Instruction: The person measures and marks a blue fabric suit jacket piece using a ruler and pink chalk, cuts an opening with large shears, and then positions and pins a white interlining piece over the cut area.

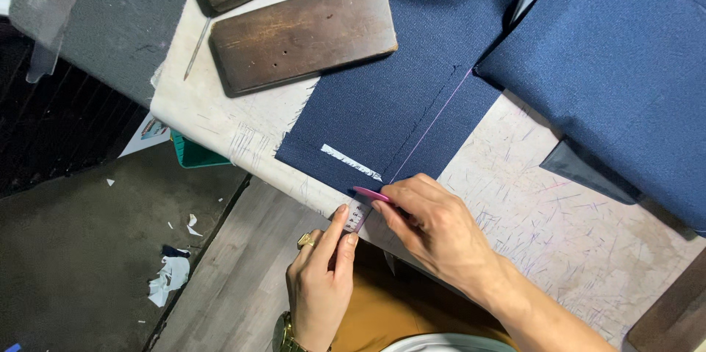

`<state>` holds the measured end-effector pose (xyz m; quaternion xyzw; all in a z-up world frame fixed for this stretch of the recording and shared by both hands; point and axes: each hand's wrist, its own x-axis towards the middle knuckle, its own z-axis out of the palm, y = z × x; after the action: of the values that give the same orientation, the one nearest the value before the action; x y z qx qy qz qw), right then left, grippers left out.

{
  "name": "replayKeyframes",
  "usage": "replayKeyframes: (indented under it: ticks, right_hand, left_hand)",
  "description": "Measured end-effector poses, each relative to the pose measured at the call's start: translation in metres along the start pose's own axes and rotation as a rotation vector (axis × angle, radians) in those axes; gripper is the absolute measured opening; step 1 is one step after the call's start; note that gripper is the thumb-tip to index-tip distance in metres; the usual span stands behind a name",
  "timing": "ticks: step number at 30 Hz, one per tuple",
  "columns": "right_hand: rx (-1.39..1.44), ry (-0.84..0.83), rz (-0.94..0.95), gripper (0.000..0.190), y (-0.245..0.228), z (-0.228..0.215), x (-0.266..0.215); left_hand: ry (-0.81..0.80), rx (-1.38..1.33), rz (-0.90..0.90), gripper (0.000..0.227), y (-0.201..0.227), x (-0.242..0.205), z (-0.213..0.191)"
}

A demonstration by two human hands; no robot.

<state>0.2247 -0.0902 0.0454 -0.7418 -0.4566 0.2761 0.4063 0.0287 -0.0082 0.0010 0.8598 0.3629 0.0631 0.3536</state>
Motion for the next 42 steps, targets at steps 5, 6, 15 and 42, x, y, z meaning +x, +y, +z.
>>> replayKeyframes:
  ticks: [5, 6, 15, 42]
  right_hand:
    - [-0.077, -0.058, -0.039, 0.012, 0.003, -0.003, 0.0]
    - [-0.11, -0.088, -0.038, 0.008, 0.004, -0.005, -0.002]
    - [0.259, 0.026, 1.164, 0.017, -0.011, -0.076, -0.077]
    - [0.837, 1.882, 0.978, 0.012, -0.089, 0.143, 0.012]
  left_hand:
    - [0.021, -0.02, 0.025, 0.04, 0.001, 0.002, 0.0]
    - [0.026, -0.028, 0.026, 0.04, 0.001, 0.003, -0.001]
    - [0.39, -0.931, -0.586, 0.045, 0.012, 0.039, -0.086]
    - [-1.177, 0.161, 2.275, 0.066, 0.089, 0.28, -0.014]
